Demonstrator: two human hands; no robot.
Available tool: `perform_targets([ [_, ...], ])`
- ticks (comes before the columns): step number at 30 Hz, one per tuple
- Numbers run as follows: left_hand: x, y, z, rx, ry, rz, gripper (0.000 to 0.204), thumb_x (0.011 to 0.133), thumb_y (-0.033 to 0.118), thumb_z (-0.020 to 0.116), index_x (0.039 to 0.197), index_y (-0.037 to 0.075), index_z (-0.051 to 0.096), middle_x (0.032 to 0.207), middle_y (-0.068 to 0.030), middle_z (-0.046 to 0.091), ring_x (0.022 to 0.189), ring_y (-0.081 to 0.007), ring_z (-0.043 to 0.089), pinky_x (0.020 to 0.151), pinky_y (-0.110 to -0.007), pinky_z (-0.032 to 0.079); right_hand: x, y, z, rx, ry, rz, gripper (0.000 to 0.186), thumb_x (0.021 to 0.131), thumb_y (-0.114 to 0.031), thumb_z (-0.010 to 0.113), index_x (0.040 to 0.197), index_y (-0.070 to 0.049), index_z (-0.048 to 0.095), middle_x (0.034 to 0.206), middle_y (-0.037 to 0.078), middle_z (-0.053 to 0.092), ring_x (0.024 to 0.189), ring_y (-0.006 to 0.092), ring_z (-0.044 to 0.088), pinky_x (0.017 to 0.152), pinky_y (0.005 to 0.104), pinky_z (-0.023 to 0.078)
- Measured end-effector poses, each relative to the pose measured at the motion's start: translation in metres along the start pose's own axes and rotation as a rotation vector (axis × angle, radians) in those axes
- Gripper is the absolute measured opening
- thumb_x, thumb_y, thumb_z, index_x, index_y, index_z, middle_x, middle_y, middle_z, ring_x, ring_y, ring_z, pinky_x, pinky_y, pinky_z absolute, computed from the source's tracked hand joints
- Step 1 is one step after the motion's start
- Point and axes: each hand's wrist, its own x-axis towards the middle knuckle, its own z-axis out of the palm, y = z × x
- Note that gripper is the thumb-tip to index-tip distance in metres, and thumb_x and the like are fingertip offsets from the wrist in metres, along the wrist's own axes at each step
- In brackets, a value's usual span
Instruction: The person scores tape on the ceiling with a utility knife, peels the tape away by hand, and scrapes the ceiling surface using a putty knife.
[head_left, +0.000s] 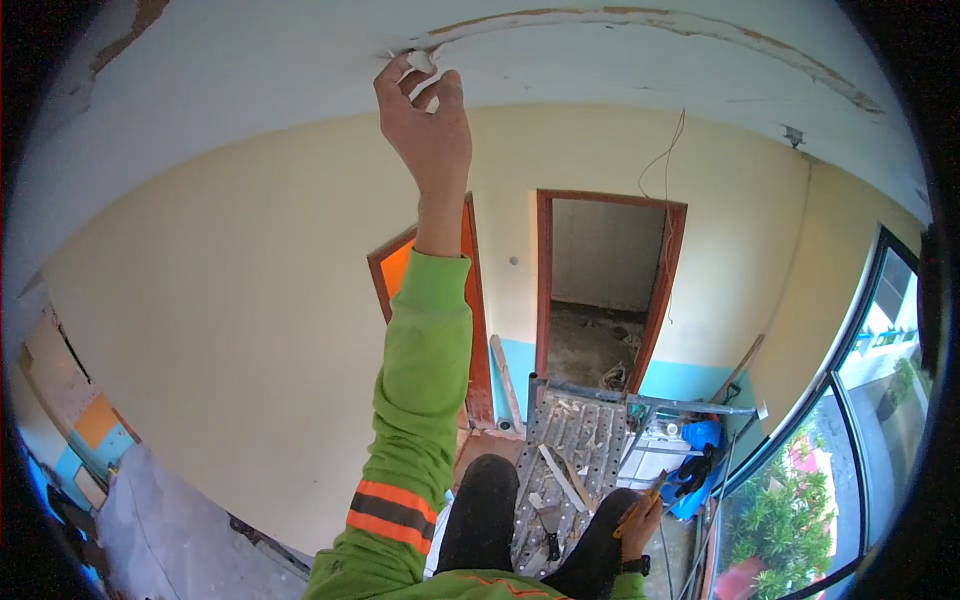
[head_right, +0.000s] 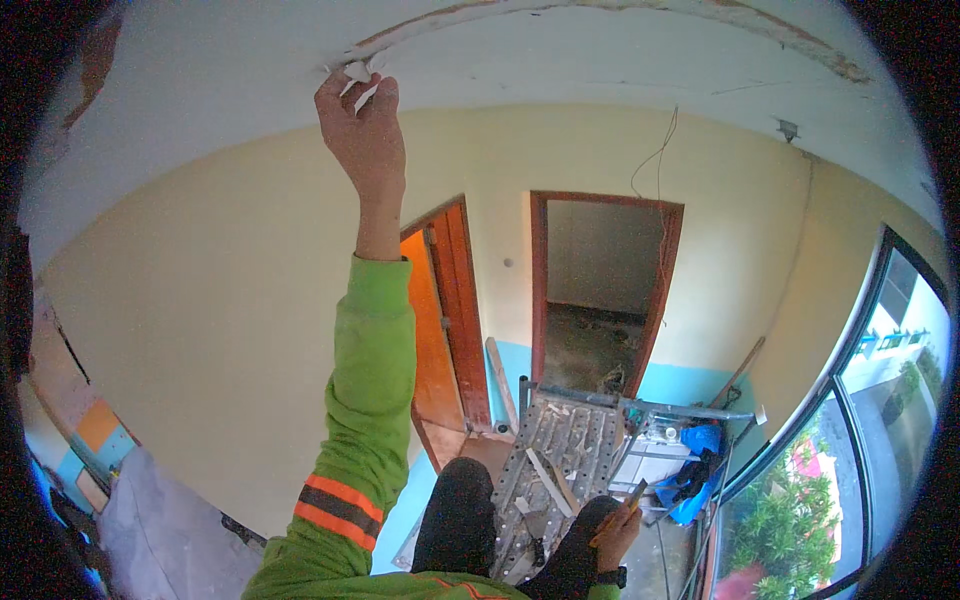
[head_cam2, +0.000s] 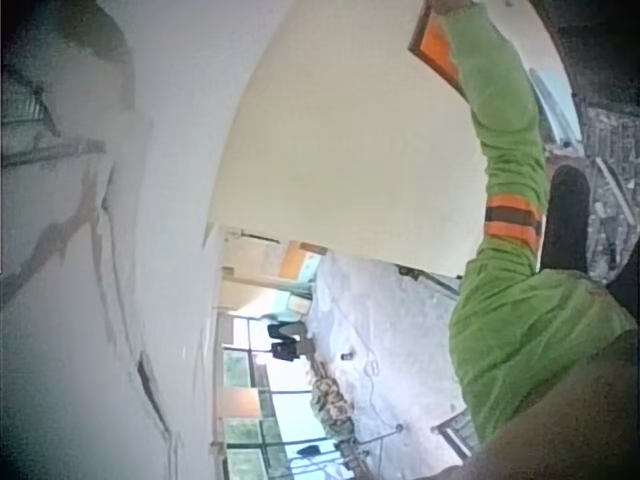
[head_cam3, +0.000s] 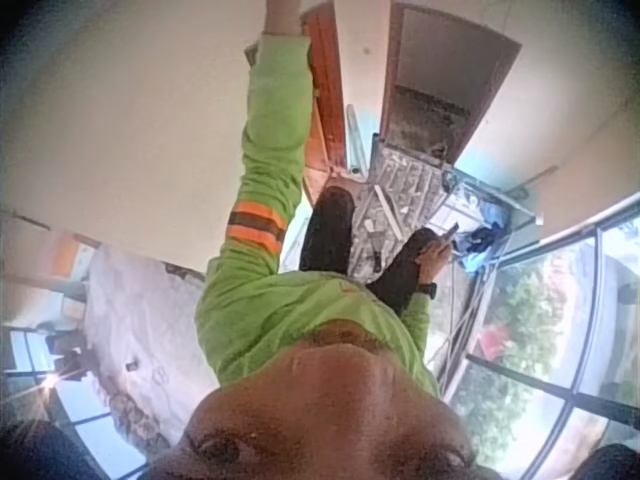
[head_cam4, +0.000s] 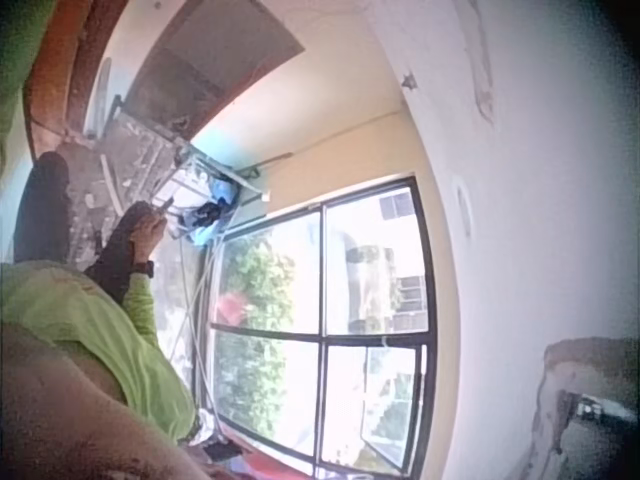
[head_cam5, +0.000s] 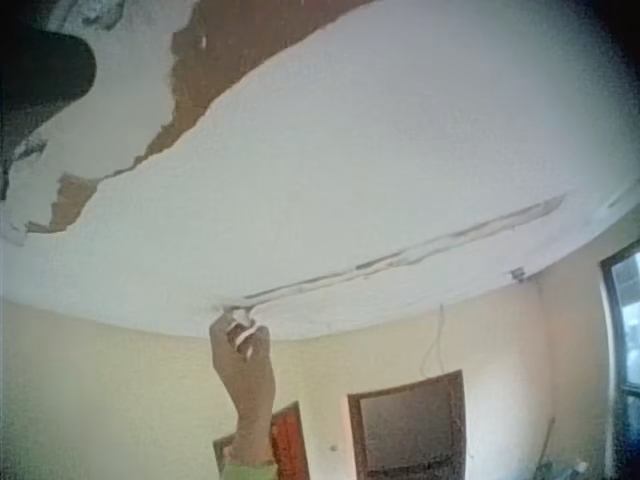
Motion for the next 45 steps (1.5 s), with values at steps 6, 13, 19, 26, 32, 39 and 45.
perform_targets([
  [6,0.003,-0.003,0.014,0.258,0.057,0.11,0.022,0.083,0.009,0.068,0.099,-0.003,0.059,0.085,-0.0091,0.057,0.072,-0.0168,0.056,0.066,-0.03,0.046,0.003,0.009,-0.004,0.0,0.025,0.003,0.023,0.1,-0.028,0.045,0.099,-0.005,0.048,0.061,0.002,0.048,0.042,0.0097,0.046,0.037,0.025,0.037],
  [13,0.012,-0.014,0.011,0.536,0.088,0.337,0.025,0.085,0.014,0.066,0.098,-0.005,0.058,0.074,-0.0128,0.057,0.06,-0.0221,0.054,0.057,-0.034,0.043,-0.002,-0.022,0.005,-0.051,0.036,0.077,0.023,0.1,-0.028,0.044,0.094,-0.006,0.045,0.054,0.002,0.045,0.039,0.0114,0.046,0.036,0.0256,0.036],
  [19,0.006,-0.006,0.029,0.416,0.107,0.239,0.028,0.088,0.013,0.059,0.101,-0.011,0.053,0.075,-0.0185,0.061,0.065,-0.0287,0.062,0.059,-0.038,0.047,0.001,-0.019,0.006,0.006,-0.01,0.084,0.023,0.1,-0.029,0.044,0.094,-0.007,0.045,0.054,0.002,0.045,0.039,0.0105,0.045,0.035,0.025,0.036],
  [26,0.01,-0.012,0.018,0.526,0.063,0.194,0.021,0.089,0.013,0.057,0.09,-0.008,0.052,0.068,-0.0183,0.061,0.062,-0.0337,0.062,0.057,-0.039,0.047,-0.002,-0.018,0.01,-0.034,-0.006,0.058,0.024,0.101,-0.03,0.042,0.1,-0.007,0.048,0.058,0.001,0.046,0.04,0.0089,0.045,0.036,0.0237,0.038],
  [32,0.014,0.005,0.014,0.421,-0.053,0.042,0.022,0.09,0.014,0.056,0.081,-0.005,0.051,0.064,-0.0168,0.061,0.057,-0.0252,0.064,0.053,-0.036,0.048,0.0,-0.023,0.015,0.024,-0.026,0.113,0.025,0.099,-0.03,0.045,0.095,-0.006,0.047,0.058,0.001,0.046,0.042,0.0078,0.045,0.037,0.0236,0.036],
  [39,0.029,0.015,-0.011,0.281,-0.372,-0.144,0.018,0.09,0.013,0.057,0.085,-0.004,0.054,0.069,-0.0134,0.063,0.056,-0.0176,0.062,0.051,-0.03,0.049,0.031,-0.063,0.087,-0.136,-0.278,-0.058,0.019,0.098,-0.022,0.047,0.088,-0.005,0.049,0.058,0.0,0.046,0.044,0.0081,0.044,0.039,0.0243,0.035],
  [45,0.01,0.005,-0.003,0.35,-0.287,0.163,0.009,0.089,0.006,0.056,0.089,-0.002,0.052,0.071,-0.015,0.059,0.062,-0.0283,0.06,0.057,-0.037,0.047,0.013,-0.064,0.099,-0.039,-0.32,0.017,0.02,0.096,-0.02,0.049,0.088,-0.002,0.052,0.058,0.001,0.049,0.046,0.0089,0.047,0.041,0.0265,0.037],
])
